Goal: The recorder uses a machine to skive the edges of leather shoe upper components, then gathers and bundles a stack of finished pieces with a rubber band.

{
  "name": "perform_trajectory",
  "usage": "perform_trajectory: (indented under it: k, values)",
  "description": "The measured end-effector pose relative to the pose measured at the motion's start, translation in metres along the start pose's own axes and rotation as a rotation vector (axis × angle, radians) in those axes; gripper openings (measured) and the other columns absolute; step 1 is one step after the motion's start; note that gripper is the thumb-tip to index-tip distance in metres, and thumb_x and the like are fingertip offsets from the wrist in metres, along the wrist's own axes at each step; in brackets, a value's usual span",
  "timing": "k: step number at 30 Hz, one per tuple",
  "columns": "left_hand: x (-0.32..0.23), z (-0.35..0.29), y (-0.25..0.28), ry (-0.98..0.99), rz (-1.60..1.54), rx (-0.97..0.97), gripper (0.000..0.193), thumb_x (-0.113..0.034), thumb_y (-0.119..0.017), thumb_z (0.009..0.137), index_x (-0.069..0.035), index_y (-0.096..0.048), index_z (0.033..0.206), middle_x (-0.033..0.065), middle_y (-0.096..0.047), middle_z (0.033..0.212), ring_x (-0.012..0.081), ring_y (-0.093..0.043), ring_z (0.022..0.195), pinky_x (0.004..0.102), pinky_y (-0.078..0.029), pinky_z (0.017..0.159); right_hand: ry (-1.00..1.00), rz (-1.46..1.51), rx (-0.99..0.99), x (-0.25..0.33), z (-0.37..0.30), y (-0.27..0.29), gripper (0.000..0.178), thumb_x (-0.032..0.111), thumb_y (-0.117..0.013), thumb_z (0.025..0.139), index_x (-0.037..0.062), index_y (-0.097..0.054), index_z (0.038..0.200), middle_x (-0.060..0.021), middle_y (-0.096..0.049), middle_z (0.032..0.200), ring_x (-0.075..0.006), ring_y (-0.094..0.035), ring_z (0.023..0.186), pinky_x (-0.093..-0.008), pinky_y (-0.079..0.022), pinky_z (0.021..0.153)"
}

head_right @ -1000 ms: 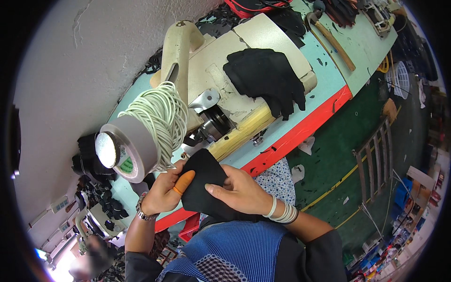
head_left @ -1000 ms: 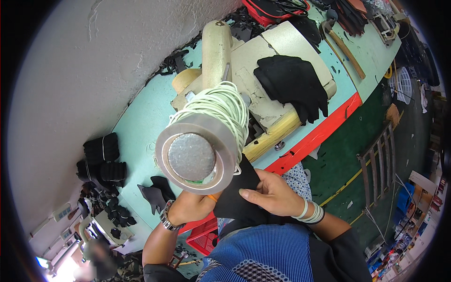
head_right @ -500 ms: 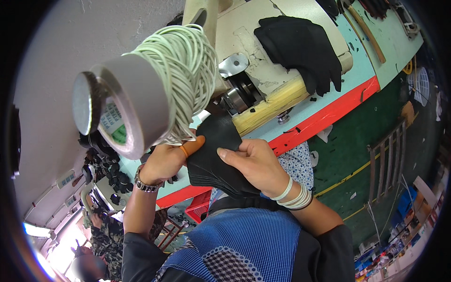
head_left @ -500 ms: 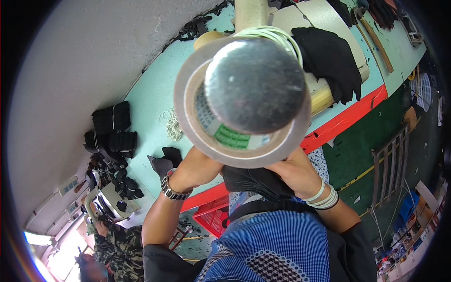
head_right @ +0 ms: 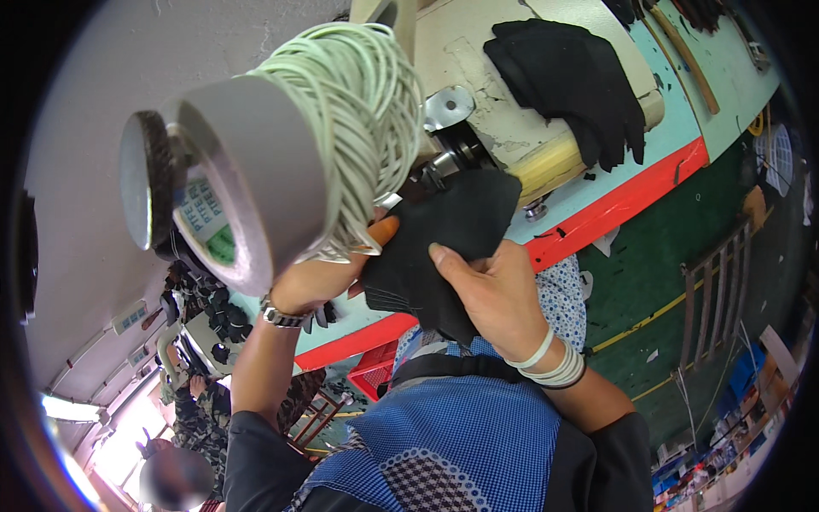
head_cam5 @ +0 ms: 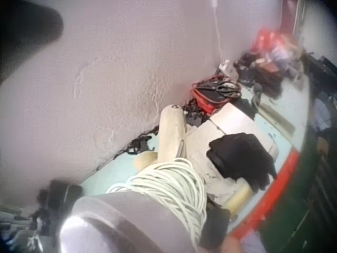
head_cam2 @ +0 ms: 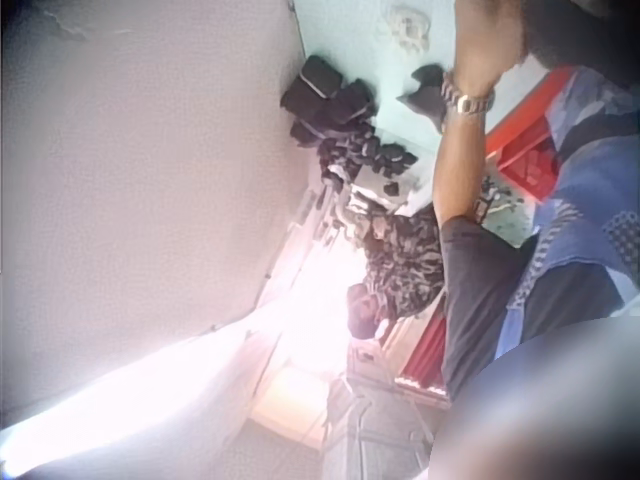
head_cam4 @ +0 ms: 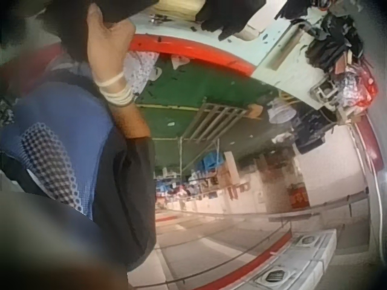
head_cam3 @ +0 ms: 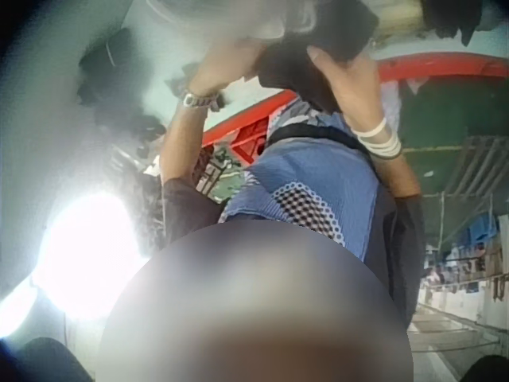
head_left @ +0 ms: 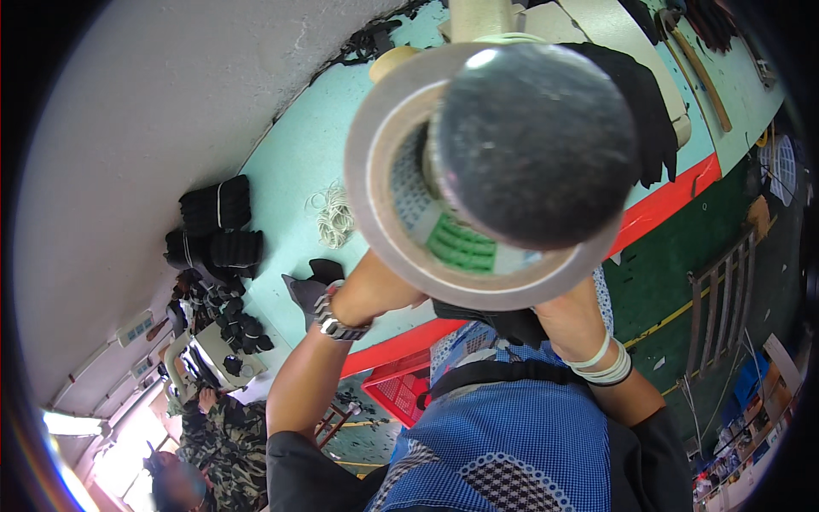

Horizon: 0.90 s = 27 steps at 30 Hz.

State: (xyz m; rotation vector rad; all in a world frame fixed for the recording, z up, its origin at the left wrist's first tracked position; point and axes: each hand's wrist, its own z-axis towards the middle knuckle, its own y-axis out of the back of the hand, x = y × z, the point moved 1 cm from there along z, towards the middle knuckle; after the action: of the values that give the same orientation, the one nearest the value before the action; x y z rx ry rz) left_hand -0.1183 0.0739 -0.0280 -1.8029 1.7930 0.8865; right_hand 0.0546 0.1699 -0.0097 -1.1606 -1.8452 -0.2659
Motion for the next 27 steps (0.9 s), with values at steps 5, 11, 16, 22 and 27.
perform_trajectory:
  k: [5, 11, 16, 22, 27]
  values:
    - [0.032, -0.001, -0.013, 0.001, -0.531, -0.066, 0.025, -0.028, -0.059, 0.091, -0.004, -0.056, 0.094, 0.0001, -0.056, 0.063, 0.0082, -0.052, 0.041, 0.0224, -0.038, 0.038, 0.027, -0.038, -0.018, 0.005, -0.004, 0.005, 0.015, 0.005, -0.058, 0.089, -0.0082, -0.062, 0.094, -0.0079, -0.067, 0.085, -0.0097, -0.063, 0.074, -0.0227, -0.051, 0.064]
    - [0.007, -0.001, -0.005, 0.024, -0.183, 0.134, 0.033, -0.027, -0.051, 0.096, -0.001, -0.048, 0.117, 0.0032, -0.058, 0.073, 0.0126, -0.058, 0.047, 0.0234, -0.044, 0.042, 0.042, -0.013, -0.084, 0.01, -0.003, 0.001, 0.015, 0.004, -0.059, 0.088, -0.0075, -0.062, 0.097, -0.0069, -0.067, 0.09, -0.0097, -0.062, 0.076, -0.0241, -0.051, 0.068]
    - [0.004, -0.005, -0.004, 0.097, -0.498, 0.208, 0.047, -0.023, -0.046, 0.098, 0.0, -0.027, 0.134, 0.0081, -0.057, 0.064, 0.022, -0.061, 0.047, 0.0318, -0.051, 0.045, 0.083, -0.105, -0.075, 0.007, -0.002, 0.01, 0.015, 0.002, -0.059, 0.087, -0.0084, -0.062, 0.097, -0.0068, -0.066, 0.091, -0.0091, -0.061, 0.079, -0.0236, -0.049, 0.07]
    - [-0.002, -0.002, -0.007, 0.18, -0.295, 0.258, 0.034, -0.029, -0.046, 0.098, 0.002, -0.043, 0.114, 0.0091, -0.058, 0.062, 0.0217, -0.064, 0.052, 0.0292, -0.051, 0.042, 0.03, 0.029, -0.162, 0.009, -0.005, 0.007, 0.011, 0.002, -0.06, 0.086, -0.0075, -0.064, 0.089, -0.0045, -0.065, 0.085, -0.007, -0.058, 0.077, -0.0219, -0.047, 0.068]
    - [-0.005, -0.005, -0.016, 0.05, -0.396, -0.005, 0.032, -0.029, -0.046, 0.098, -0.001, -0.056, 0.086, -0.0008, -0.049, 0.065, 0.0107, -0.058, 0.052, 0.022, -0.041, 0.036, -0.084, 0.105, -0.16, -0.007, -0.005, 0.009, 0.009, 0.003, -0.061, 0.086, -0.0036, -0.065, 0.081, -0.0035, -0.064, 0.081, -0.0052, -0.058, 0.073, -0.02, -0.046, 0.061]
